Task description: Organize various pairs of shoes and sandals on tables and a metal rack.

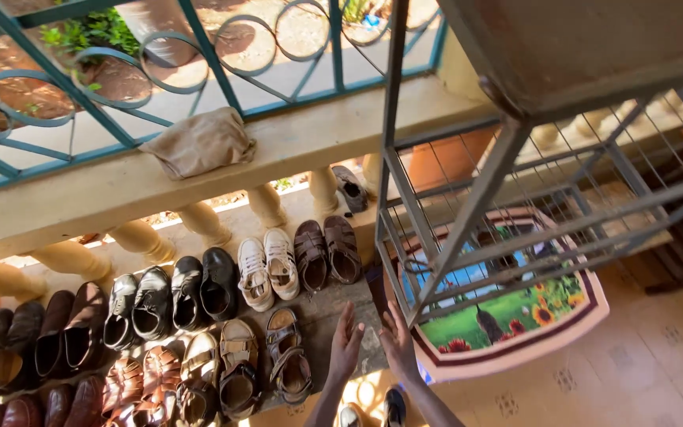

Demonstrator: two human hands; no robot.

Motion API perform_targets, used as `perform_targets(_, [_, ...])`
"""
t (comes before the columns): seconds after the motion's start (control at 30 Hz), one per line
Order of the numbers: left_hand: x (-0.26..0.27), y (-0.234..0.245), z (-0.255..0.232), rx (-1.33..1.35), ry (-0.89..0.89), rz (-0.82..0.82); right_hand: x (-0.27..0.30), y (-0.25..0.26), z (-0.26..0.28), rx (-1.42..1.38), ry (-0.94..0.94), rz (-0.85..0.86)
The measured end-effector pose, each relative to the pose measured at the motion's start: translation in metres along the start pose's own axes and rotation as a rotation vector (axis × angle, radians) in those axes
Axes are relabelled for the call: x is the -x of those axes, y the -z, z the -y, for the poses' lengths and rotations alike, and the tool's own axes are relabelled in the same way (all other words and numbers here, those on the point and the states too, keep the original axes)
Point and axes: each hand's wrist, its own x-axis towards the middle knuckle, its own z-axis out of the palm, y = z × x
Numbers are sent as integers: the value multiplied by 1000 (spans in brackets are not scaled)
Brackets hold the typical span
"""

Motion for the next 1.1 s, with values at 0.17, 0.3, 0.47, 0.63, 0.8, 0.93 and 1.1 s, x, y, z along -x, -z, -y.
perform_targets(0.17, [14, -7, -8, -45, -38, 21, 23, 7, 0, 5, 84, -37])
perform_targets(0.3, [30, -11, -10, -12, -49, 71, 48, 14, 9, 4, 138, -56])
perform_targets(0.47, [48, -22, -7, -21, -50, 153, 77, 29, 0, -37, 146, -152])
perform_targets(0.63, [67, -39, -5, -60, -81, 250, 108, 43, -6, -69, 188, -246])
perform_targets(0.8, [76, -69, 5, 45, -47, 348, 133, 66, -10, -177, 135, -345])
perform_targets(0.93, [84, -98, 15, 65, -118, 427, 153, 93, -22, -171, 200, -391])
perform_targets(1.1, [97, -139, 18, 22, -95, 503, 176, 129, -23, -185, 212, -477])
